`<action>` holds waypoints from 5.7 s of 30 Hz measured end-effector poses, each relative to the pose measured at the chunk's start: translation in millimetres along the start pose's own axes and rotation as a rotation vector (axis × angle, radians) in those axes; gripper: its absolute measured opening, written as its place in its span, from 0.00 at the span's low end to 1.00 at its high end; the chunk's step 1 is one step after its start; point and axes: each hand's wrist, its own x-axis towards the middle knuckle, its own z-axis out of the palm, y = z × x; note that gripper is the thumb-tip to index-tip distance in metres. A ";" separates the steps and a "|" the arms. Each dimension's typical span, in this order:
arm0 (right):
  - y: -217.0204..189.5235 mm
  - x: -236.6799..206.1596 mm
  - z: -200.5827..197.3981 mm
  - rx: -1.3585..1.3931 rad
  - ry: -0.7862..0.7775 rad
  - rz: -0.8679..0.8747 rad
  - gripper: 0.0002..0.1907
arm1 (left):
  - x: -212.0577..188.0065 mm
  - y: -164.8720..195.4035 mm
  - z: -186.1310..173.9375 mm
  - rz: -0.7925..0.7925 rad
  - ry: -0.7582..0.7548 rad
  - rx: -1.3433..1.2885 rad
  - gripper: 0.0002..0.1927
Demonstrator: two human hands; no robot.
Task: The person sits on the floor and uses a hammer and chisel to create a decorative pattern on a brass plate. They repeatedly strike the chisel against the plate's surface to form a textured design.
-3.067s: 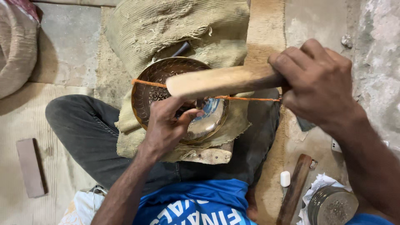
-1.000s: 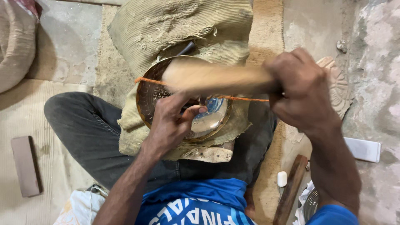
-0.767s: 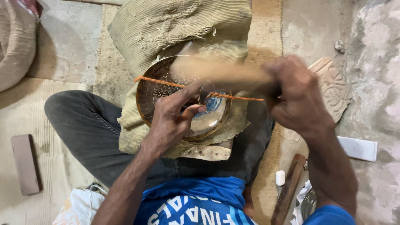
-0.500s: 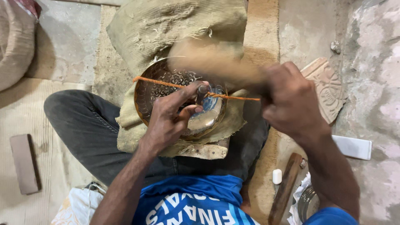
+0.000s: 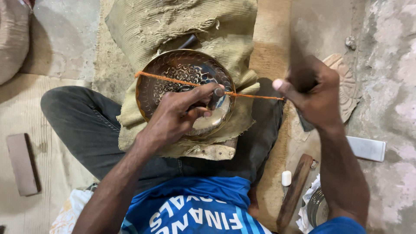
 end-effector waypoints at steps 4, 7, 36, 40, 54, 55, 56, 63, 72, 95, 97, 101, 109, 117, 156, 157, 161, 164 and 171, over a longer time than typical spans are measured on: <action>-3.1 1.7 2.2 -0.134 -0.188 0.028 0.07 | -1.5 -1.0 0.9 -0.016 0.030 -0.056 0.32; -12.0 0.3 6.3 -0.143 -0.162 -0.105 0.06 | -1.9 -4.9 4.7 -0.079 0.035 -0.015 0.32; -36.5 13.0 -0.7 -0.316 -0.348 0.262 0.21 | -10.6 -15.1 10.0 0.001 0.114 -0.083 0.33; -43.6 12.5 -3.7 -0.388 -0.352 0.012 0.18 | -10.6 -16.1 9.8 -0.029 0.109 -0.069 0.35; -53.8 -0.9 -1.6 -0.290 -0.284 0.060 0.25 | -11.3 -13.9 8.1 -0.042 0.097 -0.099 0.33; -55.8 -2.1 -1.3 -0.398 -0.316 0.012 0.26 | -11.8 -13.5 8.1 -0.050 0.096 -0.069 0.34; -57.9 -3.1 -1.7 -0.506 -0.348 -0.037 0.27 | -11.7 -13.3 8.4 -0.058 0.094 -0.038 0.35; -70.4 -11.0 1.7 -0.464 -0.340 -0.035 0.29 | -15.4 -10.7 7.5 -0.064 0.065 -0.083 0.36; -73.2 -9.7 5.0 -0.454 -0.270 -0.069 0.25 | -14.4 -9.4 10.5 -0.058 0.051 -0.075 0.37; -71.3 -30.5 14.4 -0.192 -0.187 0.121 0.23 | -9.4 0.5 5.9 -0.027 0.059 0.024 0.34; -69.5 -31.9 15.3 -0.230 -0.190 0.099 0.23 | -9.4 -0.6 6.1 -0.024 0.061 0.041 0.32; -67.2 -33.2 15.8 -0.315 -0.177 0.267 0.28 | -9.5 -3.2 6.1 -0.030 0.062 0.101 0.30; -68.7 -33.7 19.3 -0.370 -0.261 0.366 0.28 | -6.7 1.1 4.4 -0.051 0.031 0.122 0.32; -68.5 -57.9 20.2 -0.042 -0.095 0.067 0.32 | 3.0 -3.3 -5.9 -0.075 -0.156 0.009 0.29; -46.7 -51.4 7.4 0.251 0.067 0.147 0.33 | -5.8 -17.6 -1.0 -0.092 -0.101 0.013 0.27; -44.8 -53.6 8.0 0.147 -0.041 0.146 0.33 | -5.5 -17.5 -0.6 -0.054 -0.092 0.019 0.27; -32.8 -64.7 5.3 0.047 -0.079 0.097 0.31 | -4.0 -15.7 -1.2 -0.025 -0.083 -0.008 0.28; -23.9 -71.2 2.8 0.085 -0.130 0.032 0.29 | -3.5 -13.9 0.0 -0.049 -0.081 -0.016 0.29; -21.7 -79.7 5.7 -0.099 0.003 -0.046 0.31 | -1.5 -15.0 1.9 -0.033 -0.074 0.031 0.28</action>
